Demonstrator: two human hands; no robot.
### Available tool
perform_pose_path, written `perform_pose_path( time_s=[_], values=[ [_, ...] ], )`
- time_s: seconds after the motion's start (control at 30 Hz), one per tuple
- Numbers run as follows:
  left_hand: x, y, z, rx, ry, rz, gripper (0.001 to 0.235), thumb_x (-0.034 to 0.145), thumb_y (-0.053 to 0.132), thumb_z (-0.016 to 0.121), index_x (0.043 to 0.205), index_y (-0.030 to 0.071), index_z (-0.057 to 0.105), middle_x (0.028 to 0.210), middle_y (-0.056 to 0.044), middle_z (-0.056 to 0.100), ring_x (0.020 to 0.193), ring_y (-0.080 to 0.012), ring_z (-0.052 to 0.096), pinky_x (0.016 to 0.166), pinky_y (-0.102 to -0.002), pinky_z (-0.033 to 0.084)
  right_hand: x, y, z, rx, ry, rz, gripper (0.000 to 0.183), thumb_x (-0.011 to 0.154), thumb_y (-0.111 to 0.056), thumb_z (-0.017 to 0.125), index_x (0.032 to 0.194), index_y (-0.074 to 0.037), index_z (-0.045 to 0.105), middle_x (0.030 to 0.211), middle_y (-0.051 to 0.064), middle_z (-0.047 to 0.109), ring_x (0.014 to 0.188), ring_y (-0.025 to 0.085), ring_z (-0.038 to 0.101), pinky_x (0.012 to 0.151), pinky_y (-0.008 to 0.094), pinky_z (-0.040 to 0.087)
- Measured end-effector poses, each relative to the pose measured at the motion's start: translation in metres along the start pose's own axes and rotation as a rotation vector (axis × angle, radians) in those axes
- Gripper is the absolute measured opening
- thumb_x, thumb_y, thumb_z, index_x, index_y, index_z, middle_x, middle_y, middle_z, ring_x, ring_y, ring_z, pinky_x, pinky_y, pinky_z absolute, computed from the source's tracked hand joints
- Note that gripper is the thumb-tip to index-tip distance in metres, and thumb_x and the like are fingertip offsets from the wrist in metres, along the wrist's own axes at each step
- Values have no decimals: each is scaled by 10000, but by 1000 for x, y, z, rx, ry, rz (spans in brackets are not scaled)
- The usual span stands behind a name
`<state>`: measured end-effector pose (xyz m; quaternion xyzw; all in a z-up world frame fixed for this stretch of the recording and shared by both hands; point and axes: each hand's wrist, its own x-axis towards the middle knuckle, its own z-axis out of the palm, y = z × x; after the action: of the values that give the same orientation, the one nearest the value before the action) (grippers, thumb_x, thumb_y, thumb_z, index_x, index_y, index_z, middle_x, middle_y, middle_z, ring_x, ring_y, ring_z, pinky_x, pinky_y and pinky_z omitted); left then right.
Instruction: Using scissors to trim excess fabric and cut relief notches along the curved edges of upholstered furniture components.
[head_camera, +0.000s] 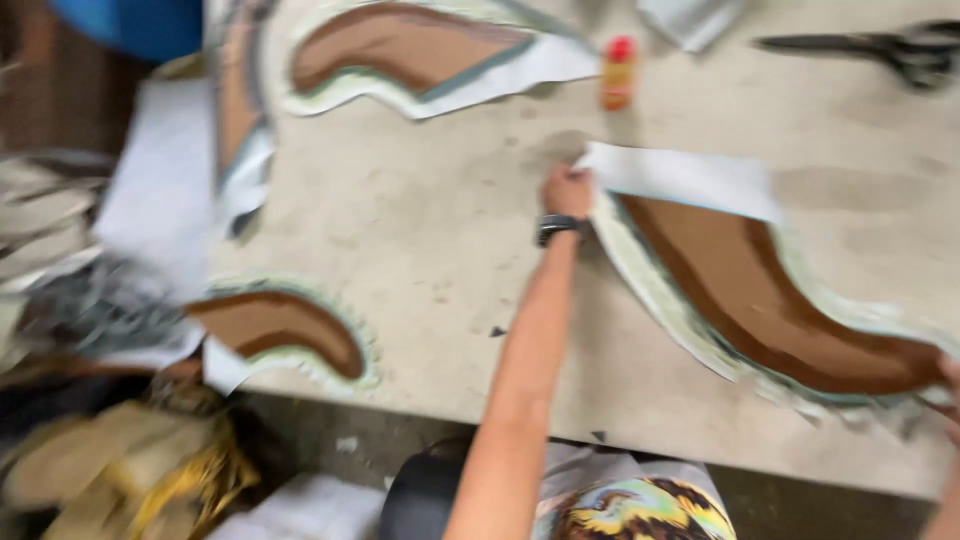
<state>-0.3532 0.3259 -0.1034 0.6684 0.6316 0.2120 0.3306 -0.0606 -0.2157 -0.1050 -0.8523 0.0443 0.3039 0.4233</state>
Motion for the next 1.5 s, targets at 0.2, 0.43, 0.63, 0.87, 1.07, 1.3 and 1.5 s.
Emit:
perform_pose_path(
  time_s=[0.2, 0.43, 0.63, 0.87, 1.07, 1.3, 1.5],
  values=[
    [16, -16, -72, -44, 70, 166, 197, 832, 296, 740, 804, 125, 647, 803, -146, 751, 796, -447, 678, 748, -556, 484, -76, -45, -15, -154, 242, 50, 228, 1120, -230, 799, 1141, -31, 689, 952, 135, 667, 776, 248, 636, 548, 461, 615],
    [52, -64, -167, -37, 155, 97, 142, 852, 230, 747, 826, 132, 648, 818, -89, 759, 780, -372, 696, 727, -501, 519, -90, -104, 59, -109, 83, -5, 254, 1121, -195, 746, 1000, -54, 573, 815, 117, 532, 682, 297, 613, 427, 421, 442],
    [110, -125, -289, 13, 266, -48, 88, 852, 229, 694, 818, 153, 664, 851, -128, 766, 846, -428, 692, 750, -543, 505, 30, -25, 229, -20, -333, -199, 376, 1287, -423, 554, 1459, -89, 570, 1319, 153, 601, 1135, 352, 595, 769, 619, 538],
    [219, -278, -411, 23, 439, -19, 44, 800, 211, 723, 808, 174, 701, 823, -112, 776, 826, -408, 703, 748, -501, 514, -141, -201, 394, -198, -135, -311, 401, 1113, -174, 830, 838, -12, 586, 746, 60, 446, 726, 135, 510, 491, 426, 571],
    [276, -363, -517, 167, 517, 94, 85, 795, 178, 722, 736, 121, 699, 748, -122, 726, 776, -388, 666, 744, -484, 496, -221, -270, 516, -227, -223, -251, 162, 973, -149, 782, 959, 13, 769, 763, 103, 648, 672, 181, 584, 525, 398, 595],
    [280, -356, -557, 293, 434, -75, 76, 817, 166, 765, 848, 141, 700, 909, -112, 743, 976, -400, 648, 876, -530, 485, -249, -320, 529, -736, -204, -259, 542, 1076, -501, 602, 919, -38, 835, 797, 159, 796, 812, 291, 714, 753, 419, 479],
    [435, -315, -457, -62, 307, 265, 203, 885, 211, 765, 1046, 89, 762, 981, -85, 787, 861, -248, 742, 842, -371, 592, -162, -356, 573, 175, 36, -226, 326, 1145, -309, 661, 1186, 14, 683, 1029, 116, 726, 824, 173, 734, 691, 249, 620]
  ],
)
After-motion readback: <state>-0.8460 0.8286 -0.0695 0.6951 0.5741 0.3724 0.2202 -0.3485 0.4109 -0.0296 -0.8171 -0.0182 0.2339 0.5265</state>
